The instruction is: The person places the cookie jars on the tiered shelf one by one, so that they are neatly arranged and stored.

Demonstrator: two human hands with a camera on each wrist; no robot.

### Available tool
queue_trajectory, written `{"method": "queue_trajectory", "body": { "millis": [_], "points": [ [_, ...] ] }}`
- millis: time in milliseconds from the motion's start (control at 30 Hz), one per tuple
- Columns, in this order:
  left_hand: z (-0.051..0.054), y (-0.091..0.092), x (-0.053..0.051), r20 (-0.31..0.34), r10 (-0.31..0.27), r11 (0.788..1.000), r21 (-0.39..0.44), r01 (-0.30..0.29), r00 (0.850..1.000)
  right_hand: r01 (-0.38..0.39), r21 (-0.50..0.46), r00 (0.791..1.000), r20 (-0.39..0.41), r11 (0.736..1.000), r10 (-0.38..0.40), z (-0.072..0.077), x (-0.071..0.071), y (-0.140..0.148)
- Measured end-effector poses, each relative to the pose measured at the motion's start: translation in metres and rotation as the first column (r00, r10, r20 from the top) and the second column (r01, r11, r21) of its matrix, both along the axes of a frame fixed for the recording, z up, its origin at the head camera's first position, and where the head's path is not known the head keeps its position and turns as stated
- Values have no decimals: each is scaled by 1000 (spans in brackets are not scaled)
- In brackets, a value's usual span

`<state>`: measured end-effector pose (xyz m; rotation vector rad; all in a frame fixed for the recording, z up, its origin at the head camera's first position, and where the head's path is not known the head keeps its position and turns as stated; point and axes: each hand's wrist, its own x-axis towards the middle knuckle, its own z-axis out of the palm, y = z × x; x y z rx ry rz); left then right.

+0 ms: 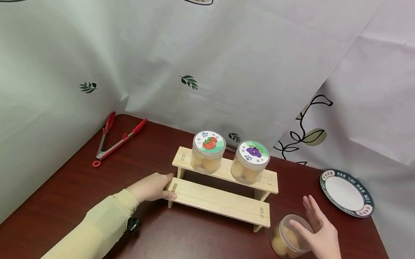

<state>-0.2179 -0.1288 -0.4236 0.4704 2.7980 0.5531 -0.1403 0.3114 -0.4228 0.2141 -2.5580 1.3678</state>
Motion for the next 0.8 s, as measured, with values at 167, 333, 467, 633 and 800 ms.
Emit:
{"method": "queue_trajectory", "body": {
  "millis": [167,333,467,633,800],
  "points": [
    [0,1,0,-5,-3,1000,-7,3,1000,0,4,1000,6,1000,0,-9,8,8],
    [2,1,-1,-15,-11,1000,-7,11,1000,20,15,1000,-14,1000,-20,-21,17,12],
    [2,1,-2,-13,-14,1000,-5,14,1000,42,45,999,-15,998,-41,-29,23,14],
    [1,0,-3,-2,-12,1000,0,12,1000,60,66,998,-7,996,-60,-37,30,15],
    [0,0,-2,5,-7,1000,7,7,1000,62,56,998,13,997,-63,-40,34,16]
  ]
}}
